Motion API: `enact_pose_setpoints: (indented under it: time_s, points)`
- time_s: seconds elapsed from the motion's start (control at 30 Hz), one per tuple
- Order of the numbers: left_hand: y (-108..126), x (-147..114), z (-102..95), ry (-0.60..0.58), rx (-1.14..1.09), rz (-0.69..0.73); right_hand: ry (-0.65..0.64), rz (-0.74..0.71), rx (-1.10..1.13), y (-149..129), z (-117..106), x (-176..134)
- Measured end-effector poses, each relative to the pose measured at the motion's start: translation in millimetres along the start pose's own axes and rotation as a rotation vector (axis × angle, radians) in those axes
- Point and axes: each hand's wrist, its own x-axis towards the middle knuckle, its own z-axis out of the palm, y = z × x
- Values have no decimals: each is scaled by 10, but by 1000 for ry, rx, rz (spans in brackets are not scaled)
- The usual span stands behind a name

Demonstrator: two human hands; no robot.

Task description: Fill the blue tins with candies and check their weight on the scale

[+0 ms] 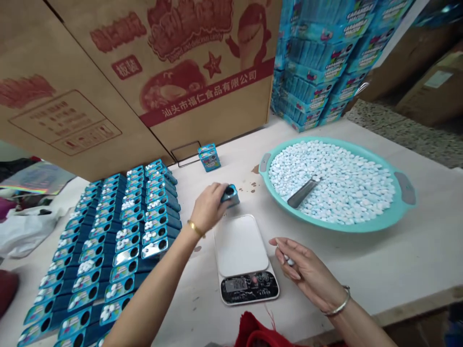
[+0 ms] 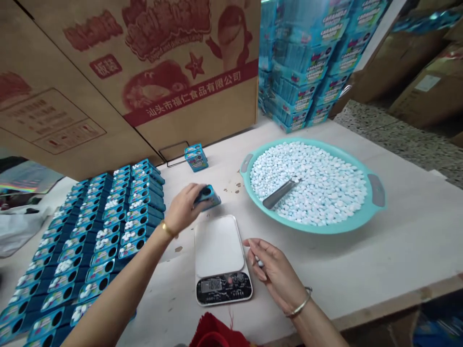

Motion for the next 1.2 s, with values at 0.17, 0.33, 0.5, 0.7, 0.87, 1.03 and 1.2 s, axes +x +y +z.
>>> enact_pose_setpoints:
  time_s: [0.17, 0.33, 0.5, 0.7, 0.87, 1.03, 1.2]
  points:
    - [-779, 790, 193, -15, 133, -203, 43, 12, 17, -6, -54, 70]
    - [-1091, 1120, 347, 24, 211, -267, 115, 23, 30, -8, -125, 86]
    - [-921, 696, 5, 74, 185, -84, 134, 61, 0, 32, -210, 30]
    - [-458, -797, -824, 0, 169, -116, 22, 151, -23, 190, -268, -4]
    - [-289, -1730, -705, -173, 434, -255, -98, 149, -40, 256, -94, -76]
    - [-89, -1760, -569, -91, 497, -240, -158, 95, -53, 235, 39, -212]
    - [449, -1246, -708, -103, 374, -32, -90, 7, -17, 217, -78, -290]
